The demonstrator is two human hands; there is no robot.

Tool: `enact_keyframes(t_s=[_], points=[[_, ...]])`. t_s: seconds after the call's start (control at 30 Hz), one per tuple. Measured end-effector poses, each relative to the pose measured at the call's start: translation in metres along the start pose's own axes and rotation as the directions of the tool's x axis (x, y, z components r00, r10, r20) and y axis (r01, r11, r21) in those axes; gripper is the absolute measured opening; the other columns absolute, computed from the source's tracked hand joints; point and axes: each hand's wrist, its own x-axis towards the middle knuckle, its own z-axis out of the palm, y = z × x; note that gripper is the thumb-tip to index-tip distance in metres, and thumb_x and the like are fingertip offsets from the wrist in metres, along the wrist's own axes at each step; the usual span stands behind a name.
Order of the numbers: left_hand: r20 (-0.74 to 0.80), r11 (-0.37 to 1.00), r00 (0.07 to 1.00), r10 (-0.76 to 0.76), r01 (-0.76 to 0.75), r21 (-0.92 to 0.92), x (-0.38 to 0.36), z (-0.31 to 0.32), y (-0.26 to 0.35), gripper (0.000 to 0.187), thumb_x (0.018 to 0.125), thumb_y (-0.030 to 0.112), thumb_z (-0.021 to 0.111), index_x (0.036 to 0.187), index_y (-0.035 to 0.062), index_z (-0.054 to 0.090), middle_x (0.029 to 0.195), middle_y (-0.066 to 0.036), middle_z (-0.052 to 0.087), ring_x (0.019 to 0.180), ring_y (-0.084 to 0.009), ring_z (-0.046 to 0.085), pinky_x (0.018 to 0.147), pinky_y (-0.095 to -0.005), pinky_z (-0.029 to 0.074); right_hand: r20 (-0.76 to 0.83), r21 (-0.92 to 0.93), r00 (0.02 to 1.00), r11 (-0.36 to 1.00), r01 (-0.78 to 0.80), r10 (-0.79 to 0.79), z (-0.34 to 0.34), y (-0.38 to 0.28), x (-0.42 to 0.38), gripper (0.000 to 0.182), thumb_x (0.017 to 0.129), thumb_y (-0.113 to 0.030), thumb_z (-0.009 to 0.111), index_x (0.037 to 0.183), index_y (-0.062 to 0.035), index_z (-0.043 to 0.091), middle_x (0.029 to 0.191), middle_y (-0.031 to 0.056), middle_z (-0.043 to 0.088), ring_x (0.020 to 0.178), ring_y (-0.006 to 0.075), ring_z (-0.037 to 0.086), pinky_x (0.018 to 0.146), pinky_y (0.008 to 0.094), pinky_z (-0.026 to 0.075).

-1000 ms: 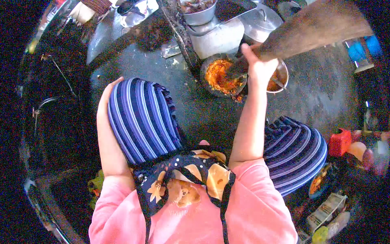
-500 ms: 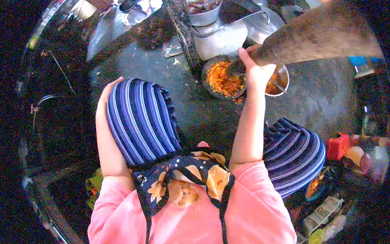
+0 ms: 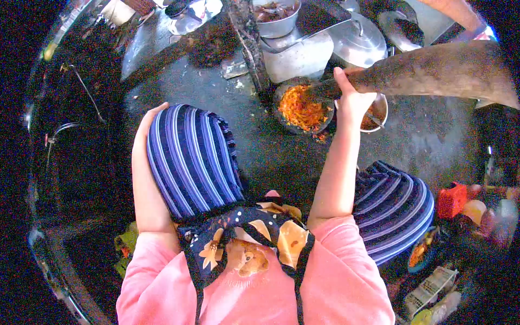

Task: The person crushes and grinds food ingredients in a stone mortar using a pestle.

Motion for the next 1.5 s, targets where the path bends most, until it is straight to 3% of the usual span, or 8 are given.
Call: enact_keyframes(t_s=[0.13, 0.23, 0.37, 0.5, 0.7, 1.0, 1.07, 1.5], points=[[0.072, 0.218, 0.446, 0.892, -0.565, 0.796, -0.040, 0.024, 0.012, 0.018, 0.086, 0.017, 0.060, 0.082, -0.0010, 0.061, 0.080, -0.002, 0.062, 0.071, -0.0071, 0.054, 0.064, -0.0221, 0.043, 0.022, -0.143, 0.978, 0.969, -0.201, 0.207, 0.006, 0.084, -0.029, 0.020, 0.066, 0.000, 0.073, 0.076, -0.0070, 0.057, 0.081, 0.0021, 0.057, 0.082, 0.0165, 0.053, 0.079, 0.0321, 0.043], [0.099, 0.422, 0.420, 0.902, -0.907, -0.001, -0.141, 0.116, 0.007, 0.007, 0.077, 0.002, 0.065, 0.077, 0.0056, 0.058, 0.076, -0.001, 0.056, 0.064, -0.0078, 0.050, 0.060, -0.0204, 0.041, 0.039, -0.005, 0.969, 0.970, -0.244, 0.244, -0.009, 0.135, -0.045, 0.020, 0.065, 0.003, 0.074, 0.078, -0.0059, 0.061, 0.082, 0.0013, 0.058, 0.081, 0.0148, 0.053, 0.075, 0.0311, 0.044], [0.631, 0.661, 0.238, 0.739, -0.439, -0.609, -0.228, 0.187, 0.014, 0.012, 0.081, 0.014, 0.061, 0.077, 0.0076, 0.052, 0.060, -0.002, 0.043, 0.052, -0.0156, 0.042, 0.052, -0.0312, 0.031, 0.080, -0.086, 0.996, 0.996, -0.038, 0.045, 0.006, 0.028, -0.020, 0.021, 0.061, -0.001, 0.076, 0.075, -0.0048, 0.060, 0.072, 0.0015, 0.057, 0.070, 0.0163, 0.052, 0.072, 0.0305, 0.042], [0.163, 0.490, -0.762, 0.626, 0.222, -0.843, -0.218, 0.244, 0.033, 0.062, 0.079, 0.058, 0.058, 0.084, -0.0044, 0.063, 0.051, -0.006, 0.050, 0.035, -0.0165, 0.040, 0.036, -0.0308, 0.027, 0.166, 0.032, 0.978, 0.991, -0.130, 0.123, 0.011, 0.011, -0.003, 0.024, 0.060, 0.003, 0.072, 0.074, -0.0056, 0.056, 0.073, 0.0020, 0.055, 0.071, 0.0157, 0.051, 0.068, 0.0295, 0.043], [0.471, 0.535, -0.311, 0.826, 0.166, -0.829, -0.266, 0.196, 0.021, 0.079, 0.079, 0.068, 0.047, 0.095, -0.0075, 0.063, 0.056, -0.009, 0.056, 0.037, -0.0178, 0.041, 0.039, -0.0321, 0.026, 0.072, -0.066, 0.957, 0.958, -0.278, 0.282, 0.001, 0.125, -0.049, 0.030, 0.060, 0.002, 0.076, 0.082, -0.0060, 0.057, 0.082, 0.0029, 0.056, 0.080, 0.0176, 0.052, 0.079, 0.0340, 0.042], [0.276, 0.401, -0.474, 0.836, 0.185, -0.897, -0.271, 0.192, 0.017, 0.078, 0.082, 0.068, 0.041, 0.098, -0.0053, 0.063, 0.057, -0.008, 0.053, 0.035, -0.0170, 0.037, 0.036, -0.0319, 0.023, 0.106, -0.010, 0.994, 1.000, -0.001, 0.003, 0.006, 0.042, -0.010, 0.028, 0.062, 0.002, 0.071, 0.084, -0.0062, 0.056, 0.080, 0.0003, 0.053, 0.076, 0.0156, 0.051, 0.074, 0.0287, 0.040], [0.268, 0.285, -0.124, 0.955, 0.149, -0.947, -0.290, 0.187, 0.014, 0.077, 0.083, 0.067, 0.041, 0.098, -0.0057, 0.062, 0.055, -0.007, 0.051, 0.035, -0.0169, 0.035, 0.036, -0.0313, 0.023, -0.011, 0.077, 0.999, 0.996, -0.047, 0.048, -0.001, 0.101, -0.021, 0.036, 0.064, 0.004, 0.072, 0.094, -0.0054, 0.054, 0.084, 0.0009, 0.056, 0.079, 0.0142, 0.053, 0.079, 0.0291, 0.042], [0.209, 0.340, -0.583, 0.785, 0.124, -0.932, -0.260, 0.183, 0.027, 0.073, 0.086, 0.064, 0.038, 0.104, -0.0029, 0.061, 0.058, -0.009, 0.052, 0.037, -0.0150, 0.040, 0.037, -0.0289, 0.026, 0.109, -0.007, 0.994, 1.000, -0.026, 0.026, 0.008, 0.054, -0.022, 0.030, 0.067, 0.001, 0.074, 0.092, -0.0052, 0.058, 0.089, 0.0019, 0.056, 0.084, 0.0164, 0.052, 0.081, 0.0298, 0.041]])
